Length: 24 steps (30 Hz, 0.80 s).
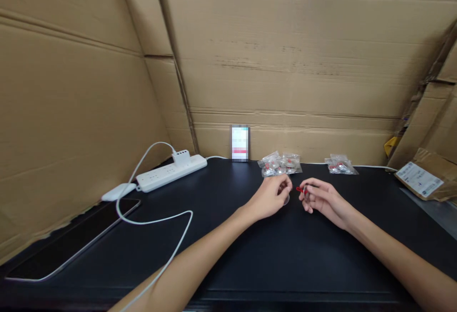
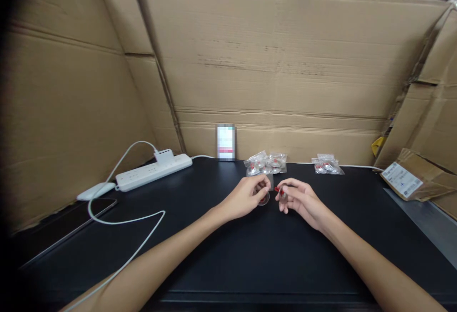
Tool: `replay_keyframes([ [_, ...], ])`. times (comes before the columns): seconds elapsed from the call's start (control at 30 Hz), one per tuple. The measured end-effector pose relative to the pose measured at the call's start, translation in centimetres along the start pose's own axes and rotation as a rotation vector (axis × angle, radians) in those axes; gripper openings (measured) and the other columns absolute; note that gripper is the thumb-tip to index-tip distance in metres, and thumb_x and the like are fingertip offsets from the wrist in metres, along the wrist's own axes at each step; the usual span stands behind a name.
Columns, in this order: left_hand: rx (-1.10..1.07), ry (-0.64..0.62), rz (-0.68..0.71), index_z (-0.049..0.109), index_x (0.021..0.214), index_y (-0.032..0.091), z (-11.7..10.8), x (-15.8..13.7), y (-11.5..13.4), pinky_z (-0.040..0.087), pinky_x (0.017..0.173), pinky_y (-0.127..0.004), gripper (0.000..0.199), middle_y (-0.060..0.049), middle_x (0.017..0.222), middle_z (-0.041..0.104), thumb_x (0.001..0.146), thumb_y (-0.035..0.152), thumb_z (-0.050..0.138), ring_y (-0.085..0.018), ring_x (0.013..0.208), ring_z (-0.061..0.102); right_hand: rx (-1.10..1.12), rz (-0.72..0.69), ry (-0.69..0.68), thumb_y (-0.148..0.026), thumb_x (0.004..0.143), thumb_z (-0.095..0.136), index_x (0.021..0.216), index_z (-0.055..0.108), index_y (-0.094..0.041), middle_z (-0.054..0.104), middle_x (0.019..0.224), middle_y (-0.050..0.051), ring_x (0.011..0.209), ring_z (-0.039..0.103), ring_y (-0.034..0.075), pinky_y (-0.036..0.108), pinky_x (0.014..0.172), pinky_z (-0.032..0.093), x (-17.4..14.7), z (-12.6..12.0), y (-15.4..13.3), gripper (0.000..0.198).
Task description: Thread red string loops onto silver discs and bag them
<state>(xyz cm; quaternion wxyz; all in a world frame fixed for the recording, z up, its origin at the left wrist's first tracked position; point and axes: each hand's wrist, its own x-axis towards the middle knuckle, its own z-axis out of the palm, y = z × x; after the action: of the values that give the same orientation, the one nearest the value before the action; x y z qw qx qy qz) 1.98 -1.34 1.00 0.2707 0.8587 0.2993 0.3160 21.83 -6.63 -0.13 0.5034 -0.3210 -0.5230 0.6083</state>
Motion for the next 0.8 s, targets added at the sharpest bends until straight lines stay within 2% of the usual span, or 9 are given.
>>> replay_keyframes([
  [0.17, 0.452, 0.137, 0.042, 0.061, 0.098, 0.016, -1.13, -0.2, -0.9, 0.045, 0.088, -0.037, 0.017, -0.009, 0.098, 0.061, 0.085, 0.02, 0.052, -0.025, 0.098, 0.056, -0.02, -0.031, 0.166, -0.029, 0.079, 0.074, 0.094, 0.065, -0.015, 0.072, 0.087, 0.009, 0.069, 0.067, 0.018, 0.029, 0.064, 0.051, 0.4, -0.98, 0.58, 0.023],
  [0.3, 0.559, 0.028, 0.027, 0.063, 0.106, 0.017, -1.12, -0.49, -0.76, 0.044, 0.093, -0.04, 0.025, -0.011, 0.106, 0.059, 0.087, 0.028, 0.052, -0.028, 0.105, 0.054, -0.054, -0.015, 0.188, -0.035, 0.077, 0.077, 0.093, 0.066, -0.014, 0.072, 0.085, 0.009, 0.07, 0.069, 0.02, 0.031, 0.065, 0.053, 0.49, -0.94, 0.86, 0.028],
  [0.43, 0.502, -0.119, -0.049, 0.06, 0.106, 0.02, -0.66, -0.75, -0.69, 0.047, 0.082, -0.036, 0.023, -0.009, 0.101, 0.061, 0.088, 0.027, 0.049, -0.026, 0.097, 0.06, -0.062, -0.006, 0.196, -0.037, 0.075, 0.078, 0.092, 0.067, -0.014, 0.072, 0.085, 0.009, 0.071, 0.07, 0.021, 0.032, 0.066, 0.055, 0.49, -0.8, 0.78, 0.031],
  [0.5, 0.467, -0.114, -0.087, 0.06, 0.103, 0.021, -0.62, -0.8, -0.74, 0.046, 0.076, -0.033, 0.02, -0.009, 0.097, 0.063, 0.087, 0.025, 0.05, -0.027, 0.093, 0.062, -0.049, -0.001, 0.215, -0.038, 0.076, 0.077, 0.091, 0.067, -0.014, 0.072, 0.084, 0.009, 0.069, 0.07, 0.02, 0.032, 0.065, 0.055, 0.53, -0.79, 0.74, 0.03],
  [0.6, 0.353, -0.039, -0.109, 0.059, 0.095, 0.021, -0.91, -0.74, -0.75, 0.043, 0.067, -0.029, 0.013, -0.006, 0.085, 0.064, 0.083, 0.022, 0.054, -0.025, 0.083, 0.064, -0.01, -0.005, 0.248, -0.04, 0.078, 0.074, 0.088, 0.068, -0.014, 0.072, 0.081, 0.009, 0.067, 0.07, 0.02, 0.032, 0.063, 0.056, 0.6, -0.8, 0.67, 0.028],
  [0.7, 0.126, -0.004, -0.148, 0.057, 0.088, 0.021, -1.03, -0.48, -0.61, 0.041, 0.057, -0.026, 0.007, -0.002, 0.069, 0.063, 0.081, 0.021, 0.059, -0.019, 0.063, 0.062, 0.009, -0.023, 0.279, -0.039, 0.078, 0.074, 0.09, 0.069, -0.014, 0.073, 0.081, 0.01, 0.069, 0.071, 0.023, 0.035, 0.065, 0.057, 0.63, -0.72, 0.59, 0.028],
  [0.8, -0.222, -0.023, -0.33, 0.053, 0.086, 0.019, -0.38, -0.09, -0.29, 0.041, 0.047, -0.023, 0.012, 0.001, 0.06, 0.062, 0.08, 0.021, 0.063, -0.016, 0.048, 0.059, -0.018, -0.088, 0.328, -0.039, 0.078, 0.075, 0.096, 0.071, -0.015, 0.073, 0.087, 0.011, 0.073, 0.072, 0.025, 0.039, 0.071, 0.058, 0.68, -0.63, 0.54, 0.03],
])
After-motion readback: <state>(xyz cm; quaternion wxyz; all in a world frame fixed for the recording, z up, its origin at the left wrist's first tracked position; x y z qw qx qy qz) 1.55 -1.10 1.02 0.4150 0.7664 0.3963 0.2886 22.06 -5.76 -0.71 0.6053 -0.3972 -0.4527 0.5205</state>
